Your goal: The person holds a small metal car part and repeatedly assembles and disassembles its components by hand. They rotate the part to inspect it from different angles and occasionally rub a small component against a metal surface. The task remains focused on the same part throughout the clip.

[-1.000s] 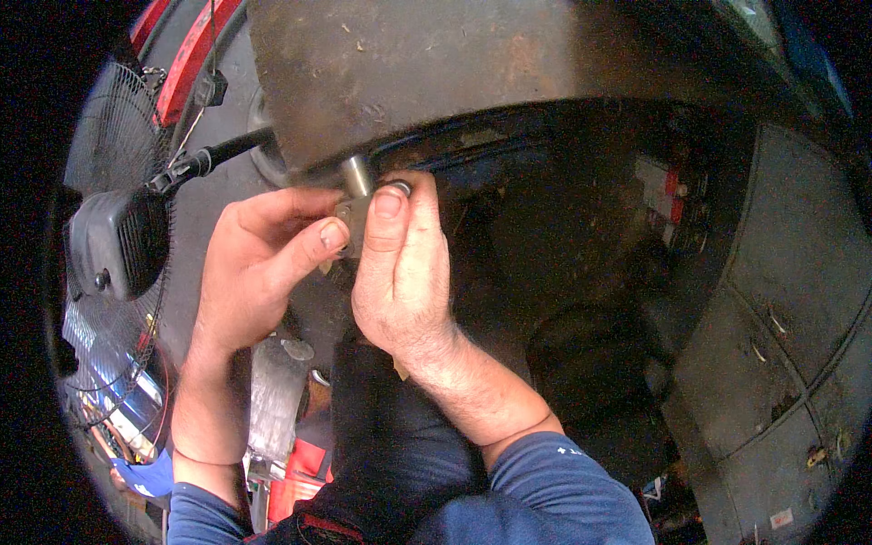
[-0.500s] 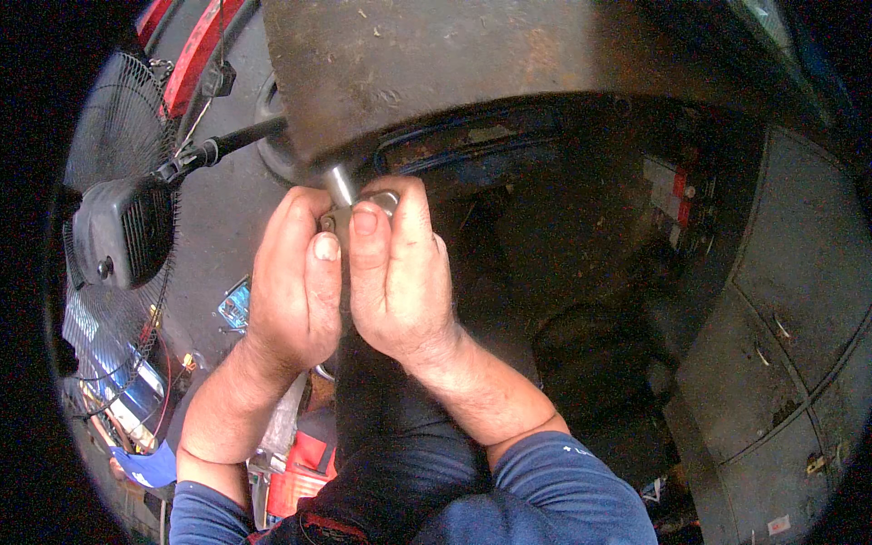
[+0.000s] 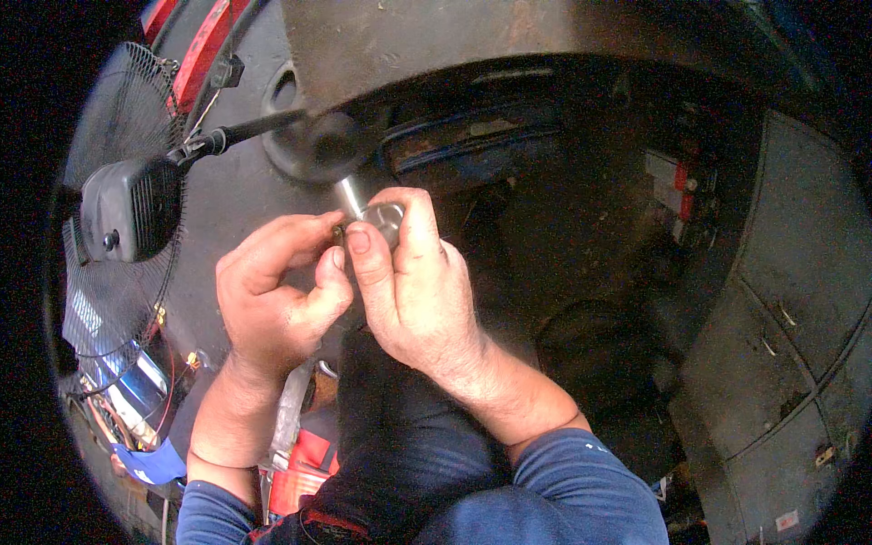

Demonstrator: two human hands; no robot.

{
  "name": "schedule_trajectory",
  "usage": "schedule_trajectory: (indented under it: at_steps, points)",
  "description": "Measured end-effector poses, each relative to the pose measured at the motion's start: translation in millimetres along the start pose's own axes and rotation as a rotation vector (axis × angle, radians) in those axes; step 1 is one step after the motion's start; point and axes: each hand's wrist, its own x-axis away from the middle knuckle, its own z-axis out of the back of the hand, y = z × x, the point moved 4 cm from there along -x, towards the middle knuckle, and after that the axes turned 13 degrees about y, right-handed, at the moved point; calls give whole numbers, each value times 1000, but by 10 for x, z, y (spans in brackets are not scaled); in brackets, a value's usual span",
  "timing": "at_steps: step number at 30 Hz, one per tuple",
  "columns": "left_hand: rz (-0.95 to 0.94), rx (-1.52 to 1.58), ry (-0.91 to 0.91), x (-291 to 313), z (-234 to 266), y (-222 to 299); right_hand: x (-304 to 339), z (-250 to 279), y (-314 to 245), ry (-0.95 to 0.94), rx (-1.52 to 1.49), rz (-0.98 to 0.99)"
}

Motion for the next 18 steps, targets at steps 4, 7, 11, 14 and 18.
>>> schedule_trajectory:
  at_steps: [4,7,11,14,18]
  points:
    - [-46,-62,22,75,33,25,108,-39,-12,-27,46,-28]
    - [-105,-90,28,123,50,34,168,-55,11,-29,30,-24]
    - [193,75,-83,197,102,-42,140,-20,82,-32,-123,-97]
    - [680,558,-125,254,85,-170,93,19,160,-103,-343,-291]
    - [748,728,-179,276,67,-185,144,-2,155,-246,-356,-238]
